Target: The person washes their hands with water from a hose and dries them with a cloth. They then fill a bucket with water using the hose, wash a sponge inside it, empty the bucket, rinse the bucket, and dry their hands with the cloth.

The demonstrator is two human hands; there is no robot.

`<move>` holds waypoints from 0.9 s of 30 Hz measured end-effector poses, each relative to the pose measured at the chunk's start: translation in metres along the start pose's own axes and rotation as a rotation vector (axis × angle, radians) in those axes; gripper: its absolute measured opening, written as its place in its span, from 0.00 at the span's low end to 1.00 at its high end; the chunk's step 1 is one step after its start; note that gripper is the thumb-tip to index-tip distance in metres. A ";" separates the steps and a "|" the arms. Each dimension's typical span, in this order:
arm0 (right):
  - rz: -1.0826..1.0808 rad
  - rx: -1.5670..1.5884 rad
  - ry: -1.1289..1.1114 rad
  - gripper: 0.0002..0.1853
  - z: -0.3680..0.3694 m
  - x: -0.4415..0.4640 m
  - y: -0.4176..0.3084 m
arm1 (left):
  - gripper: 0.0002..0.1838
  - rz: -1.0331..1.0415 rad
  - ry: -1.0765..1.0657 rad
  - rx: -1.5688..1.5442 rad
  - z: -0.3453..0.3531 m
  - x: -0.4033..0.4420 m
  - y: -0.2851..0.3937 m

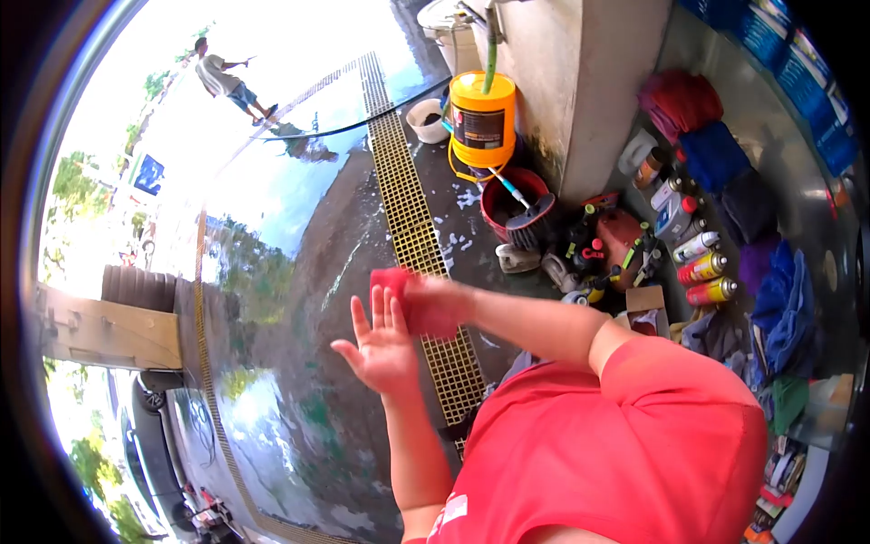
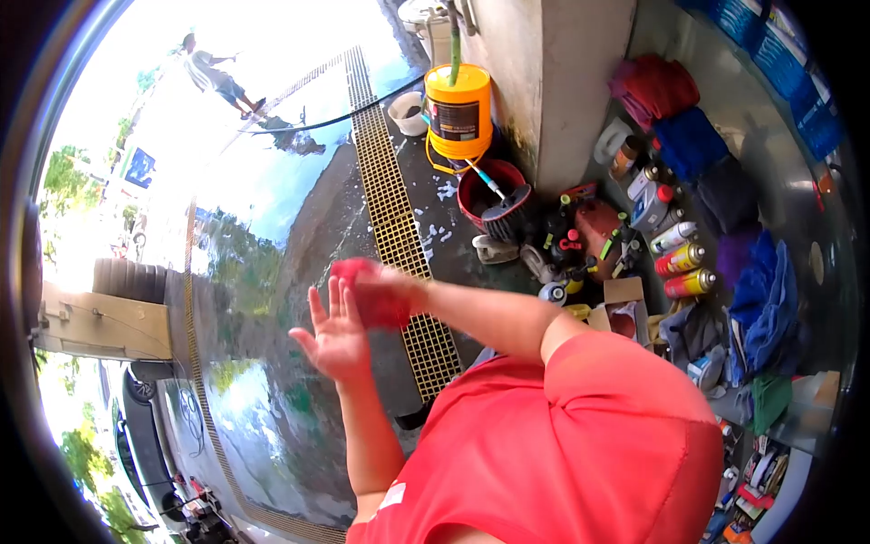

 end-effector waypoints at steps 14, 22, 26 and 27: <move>-0.493 -1.535 0.205 0.15 0.041 -0.025 0.056 | 0.29 0.005 0.312 0.348 -0.176 0.043 0.042; -0.403 -1.225 0.539 0.11 -0.076 0.036 -0.014 | 0.36 -0.332 -0.030 0.748 -0.084 -0.016 -0.039; -0.132 -0.932 0.320 0.10 -0.069 0.025 0.010 | 0.28 -0.515 -0.277 1.300 -0.118 -0.042 -0.042; 0.102 -1.109 0.249 0.09 -0.069 0.017 0.038 | 0.28 -0.509 -0.262 1.297 -0.146 -0.045 -0.045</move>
Point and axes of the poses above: each hand's wrist, its own x-axis towards the middle knuckle, its own z-axis out of the palm, y = z × x, the point moved 9 cm from there along x, towards the middle knuckle, and after that the axes turned 7 degrees about x, right-handed, at the moved point
